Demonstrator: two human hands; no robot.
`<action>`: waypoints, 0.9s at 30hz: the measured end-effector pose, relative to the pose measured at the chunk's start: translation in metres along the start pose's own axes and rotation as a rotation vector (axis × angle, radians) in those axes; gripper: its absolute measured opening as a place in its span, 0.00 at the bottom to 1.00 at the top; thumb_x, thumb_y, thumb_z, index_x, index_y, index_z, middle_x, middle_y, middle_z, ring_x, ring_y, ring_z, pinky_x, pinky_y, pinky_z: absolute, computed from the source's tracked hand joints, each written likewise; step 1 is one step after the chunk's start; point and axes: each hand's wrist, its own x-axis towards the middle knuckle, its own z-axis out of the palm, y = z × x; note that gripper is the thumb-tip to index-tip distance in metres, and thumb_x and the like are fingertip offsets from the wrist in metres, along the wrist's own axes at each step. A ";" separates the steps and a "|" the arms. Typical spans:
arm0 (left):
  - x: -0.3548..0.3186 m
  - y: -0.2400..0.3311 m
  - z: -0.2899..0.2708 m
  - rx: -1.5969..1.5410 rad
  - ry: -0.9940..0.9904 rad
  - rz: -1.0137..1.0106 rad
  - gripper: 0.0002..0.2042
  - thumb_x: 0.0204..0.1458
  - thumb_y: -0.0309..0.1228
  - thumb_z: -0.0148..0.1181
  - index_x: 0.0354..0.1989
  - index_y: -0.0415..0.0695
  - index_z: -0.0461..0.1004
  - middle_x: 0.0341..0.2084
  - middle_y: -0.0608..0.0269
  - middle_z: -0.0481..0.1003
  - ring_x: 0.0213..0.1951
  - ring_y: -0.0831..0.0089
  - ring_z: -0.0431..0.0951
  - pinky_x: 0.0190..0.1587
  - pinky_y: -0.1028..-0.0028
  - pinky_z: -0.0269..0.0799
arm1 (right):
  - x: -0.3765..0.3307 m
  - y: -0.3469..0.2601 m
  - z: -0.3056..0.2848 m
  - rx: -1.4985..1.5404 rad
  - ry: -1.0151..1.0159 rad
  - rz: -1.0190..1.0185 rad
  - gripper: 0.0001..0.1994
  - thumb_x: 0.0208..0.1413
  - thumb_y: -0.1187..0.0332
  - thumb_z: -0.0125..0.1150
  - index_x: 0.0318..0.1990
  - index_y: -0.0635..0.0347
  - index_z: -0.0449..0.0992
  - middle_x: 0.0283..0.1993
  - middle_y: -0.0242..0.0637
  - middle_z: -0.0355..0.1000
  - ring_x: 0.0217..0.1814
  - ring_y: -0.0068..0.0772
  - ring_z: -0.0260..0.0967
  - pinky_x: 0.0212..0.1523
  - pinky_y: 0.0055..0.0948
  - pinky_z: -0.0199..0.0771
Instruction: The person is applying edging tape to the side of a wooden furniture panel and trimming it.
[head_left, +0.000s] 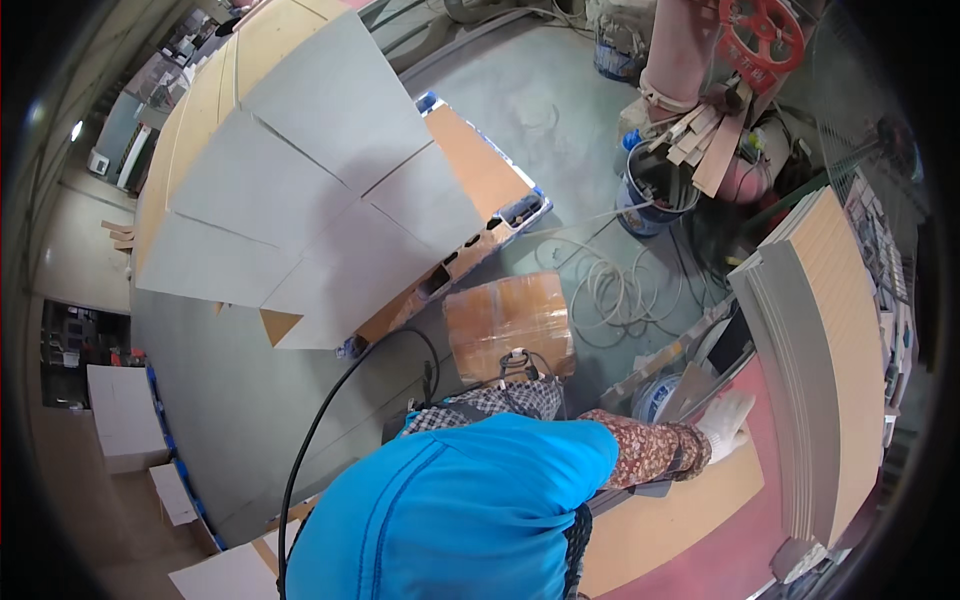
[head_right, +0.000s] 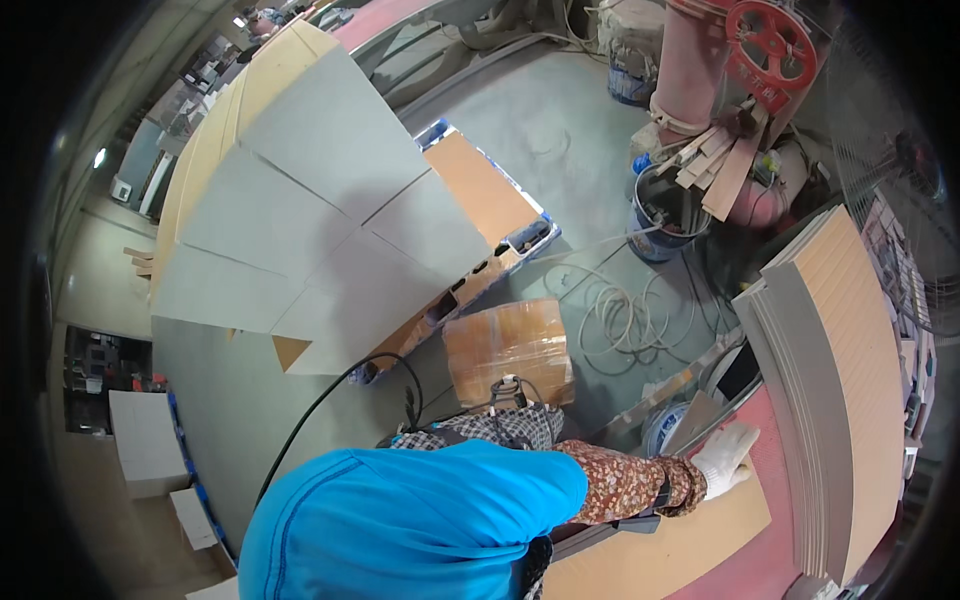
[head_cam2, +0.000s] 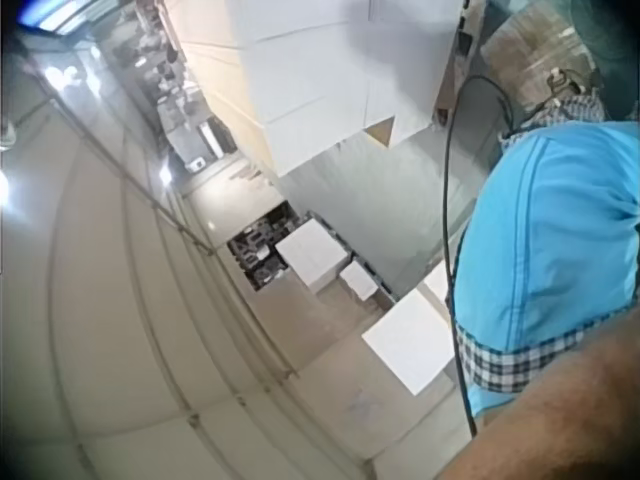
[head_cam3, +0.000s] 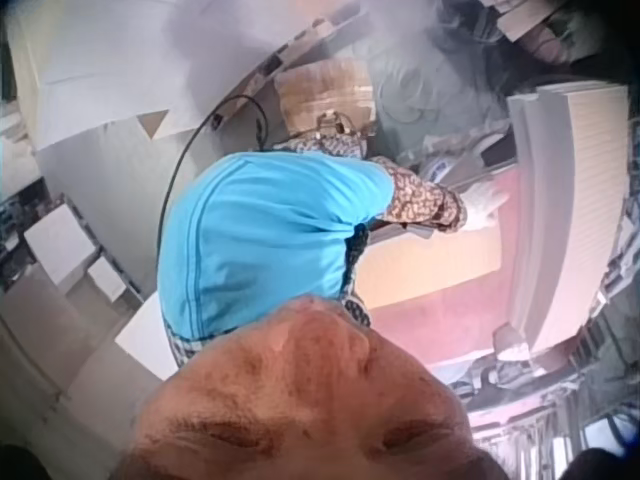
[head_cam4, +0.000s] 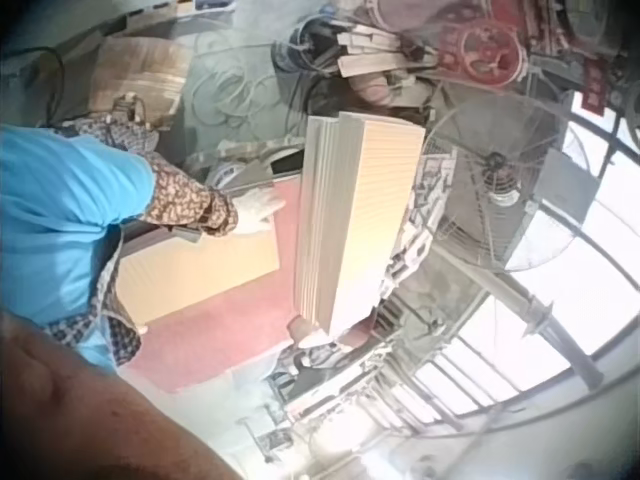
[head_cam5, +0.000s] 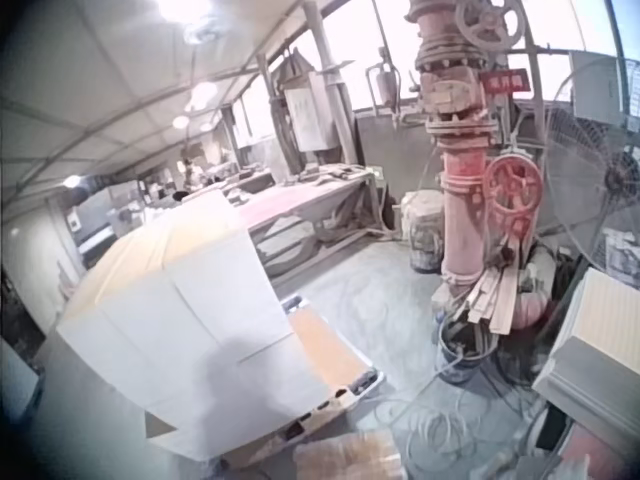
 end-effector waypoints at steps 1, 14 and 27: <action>-0.004 0.001 0.001 -0.007 -0.003 -0.007 0.36 0.52 0.33 0.67 0.69 0.36 0.58 0.58 0.42 0.66 0.60 0.42 0.67 0.62 0.49 0.65 | 0.000 0.002 -0.001 0.004 0.001 0.006 0.38 0.68 0.39 0.51 0.71 0.64 0.67 0.70 0.46 0.68 0.70 0.44 0.66 0.69 0.37 0.65; -0.042 -0.005 -0.018 -0.270 0.025 -0.271 0.39 0.50 0.29 0.69 0.69 0.34 0.55 0.62 0.34 0.64 0.66 0.38 0.64 0.69 0.52 0.60 | 0.009 0.009 -0.034 -0.026 0.012 0.087 0.39 0.68 0.38 0.52 0.72 0.64 0.66 0.71 0.48 0.68 0.72 0.45 0.65 0.71 0.37 0.63; -0.052 -0.019 -0.012 -0.158 0.082 -0.366 0.40 0.54 0.30 0.67 0.72 0.33 0.52 0.66 0.32 0.61 0.68 0.36 0.63 0.72 0.51 0.58 | 0.055 -0.159 -0.104 0.207 -0.115 0.202 0.37 0.68 0.42 0.55 0.70 0.66 0.68 0.69 0.52 0.70 0.68 0.50 0.69 0.69 0.43 0.67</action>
